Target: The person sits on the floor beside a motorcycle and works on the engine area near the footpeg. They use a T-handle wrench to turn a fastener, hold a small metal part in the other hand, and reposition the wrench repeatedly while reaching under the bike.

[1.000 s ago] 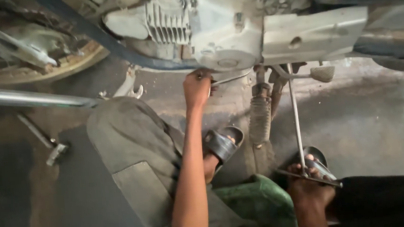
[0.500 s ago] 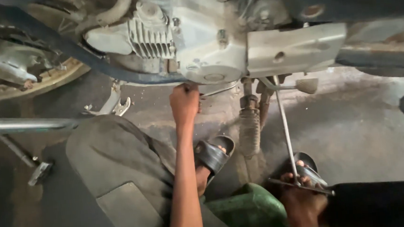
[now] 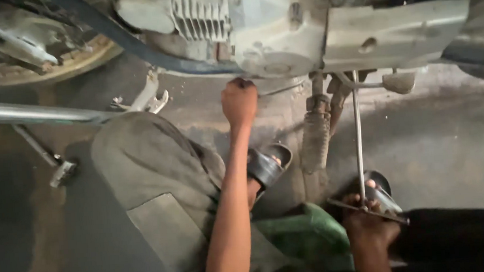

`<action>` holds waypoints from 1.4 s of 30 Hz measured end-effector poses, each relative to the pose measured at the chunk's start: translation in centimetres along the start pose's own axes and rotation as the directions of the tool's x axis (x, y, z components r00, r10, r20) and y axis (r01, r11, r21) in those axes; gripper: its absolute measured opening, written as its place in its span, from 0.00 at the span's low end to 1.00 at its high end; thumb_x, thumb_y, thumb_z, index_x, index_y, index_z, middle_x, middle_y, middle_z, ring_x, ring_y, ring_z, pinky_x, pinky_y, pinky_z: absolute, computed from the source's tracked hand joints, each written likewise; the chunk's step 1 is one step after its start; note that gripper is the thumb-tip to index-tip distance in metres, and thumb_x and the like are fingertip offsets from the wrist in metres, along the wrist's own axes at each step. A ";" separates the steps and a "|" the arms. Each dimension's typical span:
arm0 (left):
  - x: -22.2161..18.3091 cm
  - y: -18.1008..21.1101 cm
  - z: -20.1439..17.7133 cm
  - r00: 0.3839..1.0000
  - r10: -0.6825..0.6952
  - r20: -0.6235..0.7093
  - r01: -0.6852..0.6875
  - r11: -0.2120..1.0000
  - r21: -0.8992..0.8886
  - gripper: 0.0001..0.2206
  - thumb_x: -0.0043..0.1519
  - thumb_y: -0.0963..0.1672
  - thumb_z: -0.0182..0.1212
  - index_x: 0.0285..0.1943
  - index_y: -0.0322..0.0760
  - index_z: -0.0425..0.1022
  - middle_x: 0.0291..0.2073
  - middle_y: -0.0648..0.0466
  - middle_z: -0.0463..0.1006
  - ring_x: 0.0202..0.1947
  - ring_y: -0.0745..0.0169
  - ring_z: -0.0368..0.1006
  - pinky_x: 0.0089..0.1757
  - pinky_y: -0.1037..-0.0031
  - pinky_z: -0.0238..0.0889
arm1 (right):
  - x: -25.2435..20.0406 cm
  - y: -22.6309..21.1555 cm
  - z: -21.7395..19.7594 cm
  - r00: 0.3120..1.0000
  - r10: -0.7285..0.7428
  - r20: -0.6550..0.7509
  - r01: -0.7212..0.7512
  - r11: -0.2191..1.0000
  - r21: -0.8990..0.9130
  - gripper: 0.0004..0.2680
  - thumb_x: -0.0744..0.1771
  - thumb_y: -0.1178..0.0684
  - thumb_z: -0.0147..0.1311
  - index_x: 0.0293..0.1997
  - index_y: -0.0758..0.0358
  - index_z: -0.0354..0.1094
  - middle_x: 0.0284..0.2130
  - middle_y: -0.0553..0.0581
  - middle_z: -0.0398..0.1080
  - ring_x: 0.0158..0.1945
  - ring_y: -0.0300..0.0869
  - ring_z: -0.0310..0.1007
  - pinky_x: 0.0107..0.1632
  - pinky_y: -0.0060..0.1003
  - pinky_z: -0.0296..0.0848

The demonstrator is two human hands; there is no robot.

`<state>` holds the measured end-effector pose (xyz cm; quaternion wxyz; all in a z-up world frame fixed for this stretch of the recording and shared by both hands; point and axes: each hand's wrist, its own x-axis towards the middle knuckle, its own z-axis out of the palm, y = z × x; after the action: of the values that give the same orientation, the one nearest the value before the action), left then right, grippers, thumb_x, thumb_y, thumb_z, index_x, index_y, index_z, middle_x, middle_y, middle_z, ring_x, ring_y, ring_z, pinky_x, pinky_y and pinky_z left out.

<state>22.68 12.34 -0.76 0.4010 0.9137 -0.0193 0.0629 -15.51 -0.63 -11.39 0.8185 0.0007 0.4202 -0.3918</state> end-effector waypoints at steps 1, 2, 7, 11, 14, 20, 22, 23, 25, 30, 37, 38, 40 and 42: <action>1.4 -0.1 0.3 0.999 0.018 -0.033 -0.020 0.999 -0.044 0.11 0.55 0.46 0.56 0.34 0.35 0.81 0.31 0.37 0.81 0.38 0.30 0.77 0.43 0.48 0.69 | 0.8 0.5 0.8 1.000 -0.005 0.020 0.005 1.000 0.010 0.18 0.70 0.44 0.43 0.57 0.69 0.69 0.46 0.59 0.76 0.41 0.46 0.71 0.46 0.45 0.73; 2.1 0.5 0.0 0.998 0.034 -0.054 -0.037 0.998 -0.046 0.11 0.55 0.46 0.56 0.34 0.35 0.81 0.31 0.37 0.81 0.38 0.30 0.77 0.43 0.48 0.69 | 1.1 0.8 1.5 0.999 0.004 0.041 -0.005 1.000 0.022 0.18 0.70 0.44 0.43 0.57 0.69 0.69 0.46 0.59 0.76 0.41 0.46 0.71 0.46 0.45 0.73; 0.5 2.3 -2.0 0.982 0.151 -0.115 -0.163 0.981 -0.102 0.10 0.59 0.46 0.58 0.39 0.38 0.82 0.33 0.41 0.83 0.36 0.35 0.78 0.39 0.50 0.68 | -1.1 -0.2 1.9 0.994 -0.004 -0.108 0.004 1.000 0.008 0.14 0.68 0.42 0.42 0.46 0.64 0.64 0.44 0.59 0.77 0.43 0.47 0.75 0.46 0.46 0.73; 2.1 -1.4 0.5 0.994 0.095 0.053 -0.064 0.904 -0.424 0.09 0.56 0.44 0.56 0.35 0.39 0.83 0.27 0.46 0.84 0.29 0.45 0.82 0.35 0.57 0.73 | 0.7 -0.4 -1.2 0.951 0.050 0.305 -0.072 0.995 0.064 0.19 0.71 0.41 0.44 0.53 0.72 0.70 0.38 0.60 0.70 0.40 0.49 0.70 0.52 0.49 0.74; 3.0 -1.7 -0.3 0.811 -0.202 0.550 0.584 0.216 -0.782 0.08 0.63 0.46 0.59 0.40 0.38 0.80 0.31 0.52 0.84 0.33 0.56 0.79 0.33 0.62 0.68 | 2.1 -0.1 -2.4 0.982 -0.013 0.190 0.005 0.999 0.044 0.14 0.69 0.44 0.45 0.46 0.67 0.68 0.44 0.61 0.75 0.44 0.48 0.73 0.51 0.49 0.72; 3.1 -3.0 1.9 0.781 0.252 0.572 0.616 -0.466 -0.635 0.10 0.63 0.46 0.57 0.29 0.39 0.71 0.24 0.54 0.74 0.30 0.56 0.75 0.40 0.62 0.75 | 4.6 -0.4 -3.7 0.985 0.006 0.171 0.036 0.970 -0.239 0.10 0.69 0.52 0.44 0.48 0.66 0.69 0.39 0.63 0.70 0.42 0.51 0.71 0.55 0.50 0.70; 3.0 -2.6 1.6 0.762 -0.010 0.648 0.600 -0.369 -0.710 0.10 0.62 0.47 0.56 0.28 0.42 0.71 0.23 0.55 0.73 0.27 0.58 0.72 0.32 0.63 0.70 | 7.6 -0.8 -6.6 0.980 -0.006 0.199 0.027 0.994 -0.105 0.11 0.71 0.52 0.47 0.51 0.71 0.67 0.48 0.62 0.72 0.49 0.50 0.72 0.60 0.45 0.68; 3.1 -3.2 2.3 0.760 -0.001 0.650 0.603 -0.370 -0.706 0.10 0.62 0.47 0.56 0.28 0.42 0.71 0.23 0.55 0.73 0.27 0.58 0.72 0.32 0.63 0.70 | 7.1 -0.9 -6.3 0.979 -0.013 0.202 0.035 0.994 -0.101 0.11 0.71 0.52 0.47 0.51 0.71 0.67 0.48 0.62 0.72 0.49 0.50 0.72 0.60 0.45 0.68; 3.7 -4.3 3.6 0.797 0.080 0.599 0.578 -0.392 -0.716 0.10 0.61 0.46 0.55 0.26 0.42 0.69 0.20 0.56 0.70 0.24 0.58 0.69 0.31 0.63 0.69 | 6.4 -0.9 -5.4 0.974 0.092 0.209 -0.054 0.982 -0.181 0.08 0.71 0.53 0.44 0.49 0.65 0.66 0.42 0.62 0.70 0.48 0.52 0.71 0.60 0.50 0.70; 4.6 -3.9 3.6 0.801 0.071 0.595 0.580 -0.344 -0.739 0.11 0.62 0.45 0.55 0.27 0.39 0.68 0.22 0.54 0.70 0.26 0.56 0.70 0.32 0.66 0.69 | 13.4 0.5 -9.4 0.990 0.059 0.129 -0.038 0.985 -0.166 0.12 0.73 0.46 0.38 0.52 0.59 0.67 0.48 0.56 0.71 0.52 0.48 0.70 0.61 0.49 0.67; 4.0 -3.6 2.5 0.829 0.057 0.557 0.546 -0.299 -0.782 0.12 0.63 0.46 0.54 0.27 0.39 0.68 0.22 0.53 0.71 0.26 0.54 0.71 0.31 0.64 0.70 | 9.5 2.0 -6.6 0.951 0.106 0.290 -0.105 0.994 -0.019 0.16 0.69 0.36 0.37 0.42 0.52 0.71 0.24 0.51 0.70 0.39 0.56 0.72 0.51 0.57 0.69; 3.8 -4.4 3.2 0.822 0.053 0.566 0.555 -0.295 -0.778 0.12 0.63 0.46 0.54 0.27 0.39 0.68 0.22 0.53 0.71 0.26 0.54 0.71 0.31 0.64 0.70 | 8.6 2.0 -6.3 0.955 0.103 0.278 -0.103 0.995 -0.016 0.16 0.69 0.36 0.37 0.42 0.52 0.71 0.24 0.51 0.70 0.39 0.56 0.72 0.51 0.57 0.69; 3.9 -5.5 4.0 0.799 -0.088 0.595 0.565 -0.230 -0.792 0.11 0.60 0.48 0.51 0.31 0.41 0.73 0.24 0.53 0.76 0.25 0.51 0.73 0.30 0.60 0.71 | 7.3 2.2 -4.7 0.998 0.065 0.027 -0.063 0.996 -0.070 0.12 0.70 0.38 0.40 0.41 0.46 0.70 0.21 0.48 0.68 0.39 0.55 0.71 0.52 0.60 0.67; 4.9 -7.2 5.5 0.796 -0.092 0.599 0.576 -0.189 -0.795 0.11 0.61 0.48 0.51 0.33 0.40 0.74 0.26 0.53 0.77 0.26 0.51 0.75 0.31 0.60 0.73 | 8.1 2.5 -5.3 0.988 0.129 0.086 -0.124 0.990 -0.062 0.12 0.70 0.36 0.43 0.36 0.48 0.65 0.24 0.52 0.69 0.41 0.57 0.72 0.54 0.59 0.69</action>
<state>28.68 13.25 -9.08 0.9194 0.2877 0.1241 -0.2377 -14.82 -2.35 -21.18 0.8594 -0.0134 0.3932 -0.3265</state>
